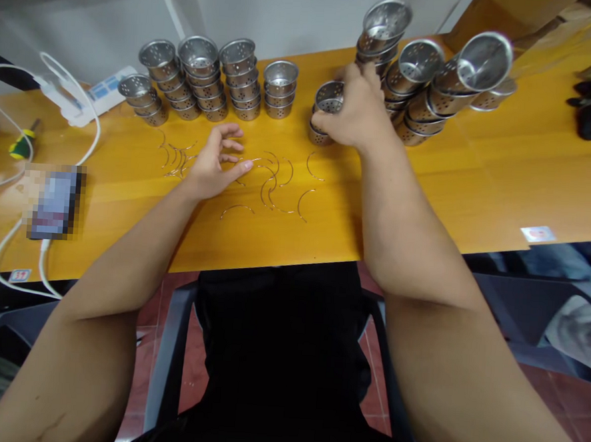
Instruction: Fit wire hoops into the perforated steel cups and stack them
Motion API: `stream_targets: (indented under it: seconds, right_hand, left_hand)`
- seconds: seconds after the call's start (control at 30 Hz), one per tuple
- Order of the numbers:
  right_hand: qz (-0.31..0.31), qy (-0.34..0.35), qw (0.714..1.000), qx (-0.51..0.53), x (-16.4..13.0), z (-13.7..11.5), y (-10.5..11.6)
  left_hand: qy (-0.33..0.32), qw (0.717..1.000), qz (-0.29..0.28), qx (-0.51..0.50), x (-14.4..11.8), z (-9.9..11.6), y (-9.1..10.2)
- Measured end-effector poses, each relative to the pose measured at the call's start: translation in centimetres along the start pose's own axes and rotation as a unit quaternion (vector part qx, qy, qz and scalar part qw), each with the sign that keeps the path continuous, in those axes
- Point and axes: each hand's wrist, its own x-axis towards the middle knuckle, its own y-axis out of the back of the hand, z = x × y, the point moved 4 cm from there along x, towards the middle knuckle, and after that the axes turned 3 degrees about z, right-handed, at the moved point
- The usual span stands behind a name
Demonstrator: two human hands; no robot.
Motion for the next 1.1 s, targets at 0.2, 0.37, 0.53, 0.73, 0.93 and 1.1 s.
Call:
stream_targets:
  seconds: [0.2, 0.37, 0.53, 0.73, 0.93, 1.1]
  right_hand:
    - [-0.016, -0.033, 0.999, -0.002, 0.3, -1.4, 0.7]
    - [-0.04, -0.044, 0.998, -0.029, 0.2, -2.6, 0.9]
    - [-0.062, -0.052, 0.989, -0.121, -0.5, -6.0, 1.9]
    - [-0.058, 0.012, 0.983, -0.176, -1.4, -14.7, 2.7]
    - [-0.109, 0.01, 0.984, -0.14, 0.1, -15.8, -1.3]
    - [-0.194, -0.044, 0.93, -0.31, 3.2, -15.9, -4.3]
  left_hand:
    - [-0.014, 1.0, -0.002, 0.009, 0.1, -0.3, 0.1]
    - [-0.019, 1.0, -0.005, 0.014, 0.1, -0.4, 0.1]
    - [-0.024, 0.999, -0.01, 0.033, -0.2, 0.2, 0.1]
    - [-0.023, 0.998, -0.014, 0.055, -0.5, 1.8, 0.3]
    - [-0.004, 0.997, -0.01, 0.076, -0.4, 2.7, 0.3]
    - [-0.015, 0.997, -0.012, 0.075, -0.4, 3.3, 0.4]
